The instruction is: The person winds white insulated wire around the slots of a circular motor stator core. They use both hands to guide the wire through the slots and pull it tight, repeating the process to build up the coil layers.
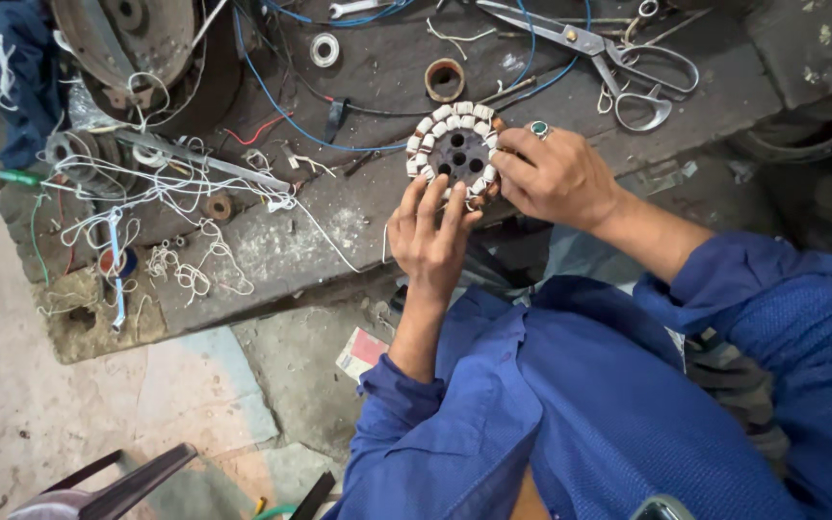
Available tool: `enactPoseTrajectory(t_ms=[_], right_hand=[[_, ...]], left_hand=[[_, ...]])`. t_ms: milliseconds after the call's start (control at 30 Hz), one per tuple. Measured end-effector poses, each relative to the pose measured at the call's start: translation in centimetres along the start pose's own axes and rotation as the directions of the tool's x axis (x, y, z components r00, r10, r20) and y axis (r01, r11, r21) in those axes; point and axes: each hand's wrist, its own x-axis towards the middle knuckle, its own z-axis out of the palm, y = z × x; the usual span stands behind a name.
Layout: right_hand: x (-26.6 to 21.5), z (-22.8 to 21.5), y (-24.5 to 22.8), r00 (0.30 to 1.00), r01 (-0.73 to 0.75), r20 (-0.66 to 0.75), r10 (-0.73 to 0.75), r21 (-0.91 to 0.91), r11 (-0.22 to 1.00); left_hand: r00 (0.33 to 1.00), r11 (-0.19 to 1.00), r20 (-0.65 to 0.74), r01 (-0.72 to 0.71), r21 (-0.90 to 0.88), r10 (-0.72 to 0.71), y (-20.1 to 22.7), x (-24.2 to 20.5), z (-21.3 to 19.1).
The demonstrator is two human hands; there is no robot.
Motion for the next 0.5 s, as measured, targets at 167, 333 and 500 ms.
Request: enactPoseTrajectory(t_ms=[167,333,500], right_hand=[[-0.08,0.05,0.09,1.000,0.000,-0.009,0.000,0.040,0.999],[-0.21,0.09,0.18,1.000,-0.011,-0.025,0.013,0.066,0.998],[-0.35,0.12,-0.13,1.000,-0.029,-0.001,0.029,0.012,1.000]], left_hand=[[1.000,0.999,0.007,-0.021,0.034,0.021,-0.43,-0.33,0.56],[1.000,0.999,0.015,-0.022,0.044,0.021,-0.47,-0.55,0.67],[1.000,0.998,0.010,-0.019,0.059,0.018,-0.24,-0.43,0.36]])
